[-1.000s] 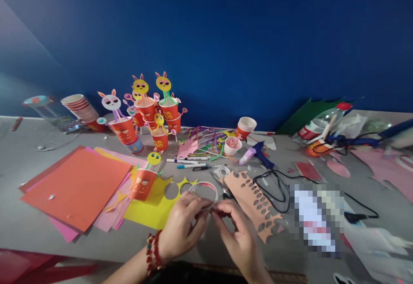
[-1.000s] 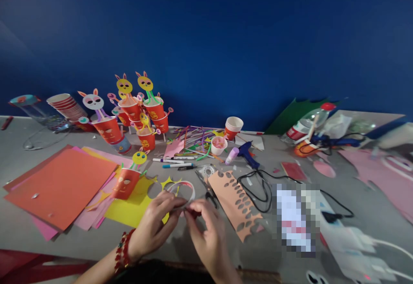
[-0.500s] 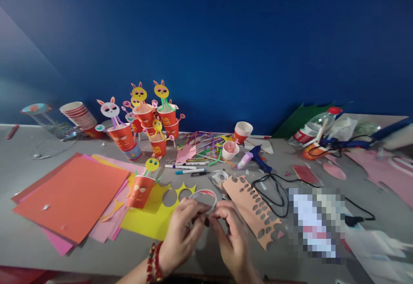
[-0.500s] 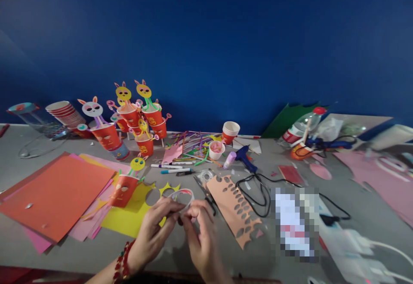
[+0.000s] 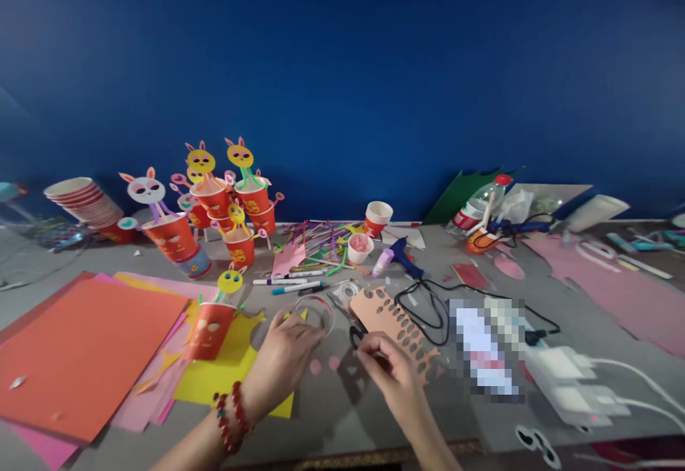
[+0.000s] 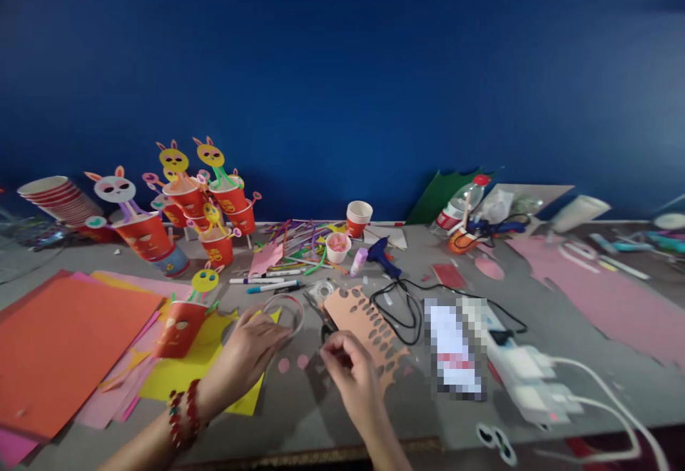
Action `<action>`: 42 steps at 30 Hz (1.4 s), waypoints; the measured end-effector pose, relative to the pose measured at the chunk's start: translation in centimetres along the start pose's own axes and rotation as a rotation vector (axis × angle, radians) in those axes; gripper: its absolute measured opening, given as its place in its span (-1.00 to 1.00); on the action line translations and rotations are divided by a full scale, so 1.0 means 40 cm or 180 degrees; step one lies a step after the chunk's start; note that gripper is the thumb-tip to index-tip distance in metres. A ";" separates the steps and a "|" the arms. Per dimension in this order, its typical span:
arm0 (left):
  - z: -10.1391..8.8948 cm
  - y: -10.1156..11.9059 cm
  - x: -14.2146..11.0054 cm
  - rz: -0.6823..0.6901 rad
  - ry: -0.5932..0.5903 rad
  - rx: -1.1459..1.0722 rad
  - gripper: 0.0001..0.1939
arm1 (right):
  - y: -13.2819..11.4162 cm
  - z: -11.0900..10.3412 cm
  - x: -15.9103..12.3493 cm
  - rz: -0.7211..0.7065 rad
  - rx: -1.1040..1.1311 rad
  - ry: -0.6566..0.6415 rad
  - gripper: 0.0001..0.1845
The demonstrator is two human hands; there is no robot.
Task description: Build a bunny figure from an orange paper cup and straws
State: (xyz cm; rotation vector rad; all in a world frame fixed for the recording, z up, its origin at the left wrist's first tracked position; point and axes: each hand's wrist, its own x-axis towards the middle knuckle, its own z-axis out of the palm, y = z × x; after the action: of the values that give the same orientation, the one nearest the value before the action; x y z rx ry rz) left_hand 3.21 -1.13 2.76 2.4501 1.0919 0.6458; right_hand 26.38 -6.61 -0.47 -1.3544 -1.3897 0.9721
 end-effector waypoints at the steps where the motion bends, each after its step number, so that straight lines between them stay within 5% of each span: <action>1: 0.008 -0.002 0.009 0.0003 -0.0146 0.0059 -0.70 | -0.002 0.004 -0.005 0.0007 -0.0143 -0.0104 -0.82; 10: 0.069 -0.040 0.050 0.0217 -0.0369 0.0560 -0.77 | -0.002 0.057 -0.007 -0.0552 -0.1145 -0.0295 -0.83; 15: 0.063 0.005 -0.019 0.0205 -0.0239 0.0473 -0.81 | 0.009 0.062 0.001 -0.0800 -0.1489 -0.0331 -0.79; 24: 0.135 0.011 -0.119 0.0515 -0.0319 0.0697 -0.76 | 0.025 0.076 -0.003 -0.0930 -0.1913 -0.0350 -0.83; 42: 0.136 0.021 -0.110 0.0452 -0.0253 0.0809 -0.79 | 0.031 0.086 -0.004 -0.1098 -0.2060 -0.0213 -0.81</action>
State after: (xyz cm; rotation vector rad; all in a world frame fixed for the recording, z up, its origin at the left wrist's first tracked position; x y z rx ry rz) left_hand 4.08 -5.84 -2.41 2.7649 1.0310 0.4704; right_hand 23.37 -6.42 -2.54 -1.4643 -2.0132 0.3430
